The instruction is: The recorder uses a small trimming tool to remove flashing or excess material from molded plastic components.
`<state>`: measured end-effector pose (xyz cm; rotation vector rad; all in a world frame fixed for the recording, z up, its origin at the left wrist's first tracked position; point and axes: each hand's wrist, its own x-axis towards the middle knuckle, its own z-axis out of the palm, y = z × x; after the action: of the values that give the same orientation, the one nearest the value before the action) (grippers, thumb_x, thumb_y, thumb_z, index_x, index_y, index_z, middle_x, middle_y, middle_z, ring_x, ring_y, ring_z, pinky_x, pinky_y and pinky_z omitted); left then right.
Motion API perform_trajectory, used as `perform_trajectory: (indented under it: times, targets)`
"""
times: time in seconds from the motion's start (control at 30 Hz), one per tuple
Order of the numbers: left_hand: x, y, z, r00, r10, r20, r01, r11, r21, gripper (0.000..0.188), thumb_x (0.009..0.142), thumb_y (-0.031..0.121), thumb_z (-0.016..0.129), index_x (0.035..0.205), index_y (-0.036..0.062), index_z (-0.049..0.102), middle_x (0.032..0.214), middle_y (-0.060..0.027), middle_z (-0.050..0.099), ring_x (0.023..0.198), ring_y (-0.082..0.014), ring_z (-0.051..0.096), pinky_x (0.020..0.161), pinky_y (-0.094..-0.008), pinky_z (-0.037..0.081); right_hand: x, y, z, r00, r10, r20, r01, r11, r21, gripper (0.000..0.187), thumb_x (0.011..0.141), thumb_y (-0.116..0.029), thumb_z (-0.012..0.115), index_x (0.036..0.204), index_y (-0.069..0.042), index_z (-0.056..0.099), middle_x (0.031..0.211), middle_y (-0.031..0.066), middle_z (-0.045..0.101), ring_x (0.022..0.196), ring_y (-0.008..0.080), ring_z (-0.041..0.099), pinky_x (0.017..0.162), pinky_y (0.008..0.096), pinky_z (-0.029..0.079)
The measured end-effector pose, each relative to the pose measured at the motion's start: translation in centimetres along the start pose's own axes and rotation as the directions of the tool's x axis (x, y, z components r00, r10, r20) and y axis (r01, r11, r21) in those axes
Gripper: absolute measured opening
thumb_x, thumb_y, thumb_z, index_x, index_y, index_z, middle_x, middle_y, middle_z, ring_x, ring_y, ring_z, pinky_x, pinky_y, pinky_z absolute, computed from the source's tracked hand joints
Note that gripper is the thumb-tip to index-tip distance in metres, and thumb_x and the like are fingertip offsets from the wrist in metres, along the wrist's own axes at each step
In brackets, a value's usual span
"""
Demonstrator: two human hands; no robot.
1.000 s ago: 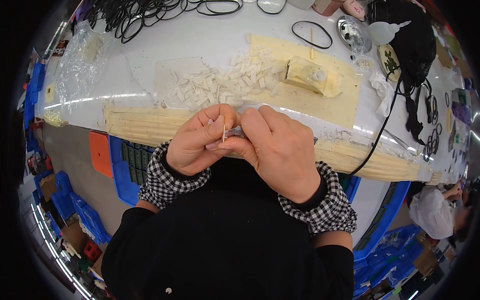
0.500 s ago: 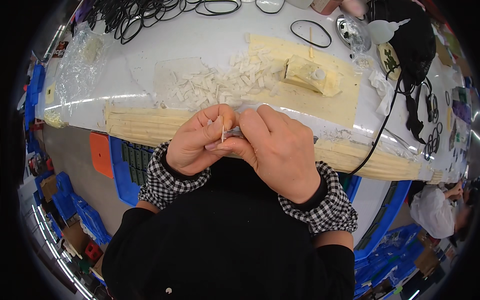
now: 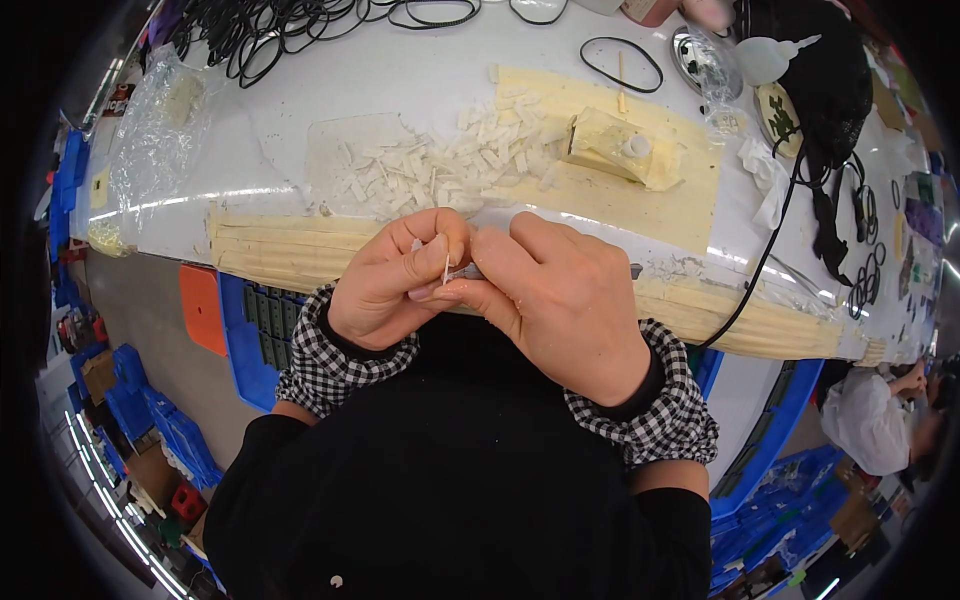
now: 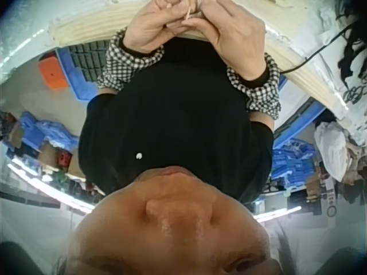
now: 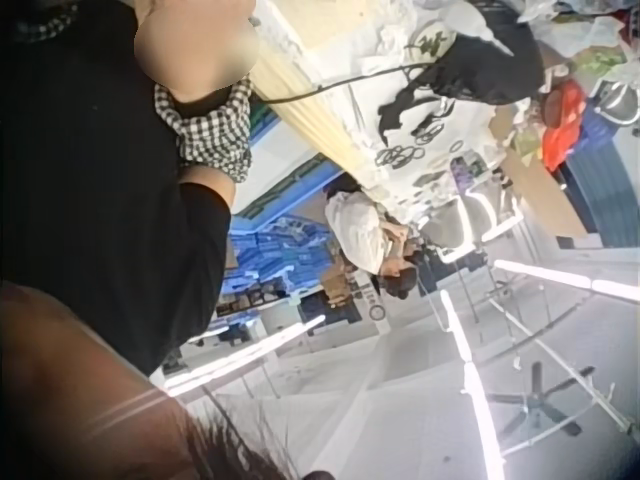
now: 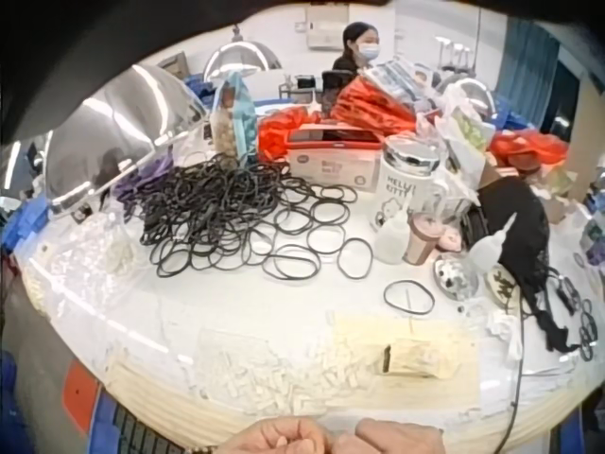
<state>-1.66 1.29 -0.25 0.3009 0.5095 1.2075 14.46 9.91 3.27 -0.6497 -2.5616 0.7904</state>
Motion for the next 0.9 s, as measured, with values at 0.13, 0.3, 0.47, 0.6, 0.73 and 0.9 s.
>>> perform_trajectory:
  times: [0.13, 0.3, 0.47, 0.6, 0.73, 0.9]
  targets:
    - [0.0, -0.1, 0.2, 1.000, 0.011, -0.022, -0.010, 0.999, 0.040, 0.018, 0.097, 0.021, 0.051, 0.088, 0.0049, 0.051, 0.075, 0.0039, 0.044, 0.061, -0.0020, 0.034, 0.058, -0.0177, 0.031, 0.1, -0.1, -0.5, 1.000, 0.018, 0.015, -0.019, 0.998, 0.057, 0.031, 0.078, -0.031, 0.070, 0.070, -0.006, 0.053, 0.062, 0.0064, 0.041, 0.052, 0.0232, 0.045, 0.047, 0.0331, 0.035]
    - [0.1, -0.1, 0.2, 0.996, 0.038, -0.075, -0.032, 0.997, 0.070, 0.019, 0.097, 0.021, 0.051, 0.087, 0.0045, 0.048, 0.081, 0.0013, 0.043, 0.059, -0.0015, 0.033, 0.057, -0.0173, 0.031, 0.0, 0.1, -0.2, 0.998, -0.012, -0.056, 0.013, 1.000, 0.012, 0.028, 0.075, -0.030, 0.073, 0.069, -0.007, 0.056, 0.060, 0.0052, 0.040, 0.052, 0.0206, 0.043, 0.046, 0.0324, 0.034]
    - [0.4, -0.4, 0.1, 1.000, 0.003, 0.006, -0.002, 0.985, -0.172, 0.017, 0.099, 0.021, 0.046, 0.089, 0.0076, 0.045, 0.083, 0.0009, 0.043, 0.056, -0.0022, 0.034, 0.056, -0.0182, 0.032, 0.0, 0.5, -0.1, 0.990, -0.096, -0.107, 0.098, 0.995, 0.020, 0.029, 0.074, -0.032, 0.074, 0.069, -0.009, 0.058, 0.060, 0.0041, 0.041, 0.051, 0.0195, 0.045, 0.045, 0.0313, 0.034]
    - [0.6, -0.5, 0.3, 0.994, -0.029, 0.108, 0.079, 0.866, -0.493, 0.020, 0.102, 0.023, 0.035, 0.089, 0.0099, 0.042, 0.081, 0.0017, 0.041, 0.061, -0.0053, 0.039, 0.057, -0.0197, 0.034, -0.2, 0.7, -0.4, 0.986, -0.043, -0.161, 0.062, 0.992, 0.114, 0.028, 0.070, -0.032, 0.076, 0.071, -0.010, 0.059, 0.061, 0.0029, 0.044, 0.050, 0.0183, 0.047, 0.044, 0.0294, 0.037]
    - [0.6, -1.1, -0.1, 0.972, -0.013, 0.234, 0.164, 0.753, -0.637, 0.012, 0.100, 0.020, 0.037, 0.092, 0.0137, 0.043, 0.086, 0.0007, 0.043, 0.056, -0.0066, 0.040, 0.054, -0.0205, 0.034, -0.1, 0.4, -0.3, 0.970, 0.046, -0.238, -0.010, 0.988, 0.151, 0.029, 0.070, -0.028, 0.078, 0.074, -0.007, 0.060, 0.063, 0.0033, 0.050, 0.051, 0.0174, 0.049, 0.045, 0.0279, 0.039]
    - [0.4, -1.2, -0.2, 0.971, -0.002, 0.240, 0.162, 0.744, -0.648, 0.013, 0.100, 0.022, 0.037, 0.092, 0.0139, 0.043, 0.084, 0.0014, 0.043, 0.058, -0.0067, 0.040, 0.055, -0.0193, 0.034, 0.2, -0.5, -0.4, 0.975, -0.001, -0.223, 0.037, 0.987, 0.157, 0.031, 0.069, -0.027, 0.079, 0.077, -0.006, 0.059, 0.063, 0.0037, 0.053, 0.051, 0.0173, 0.051, 0.045, 0.0272, 0.041]
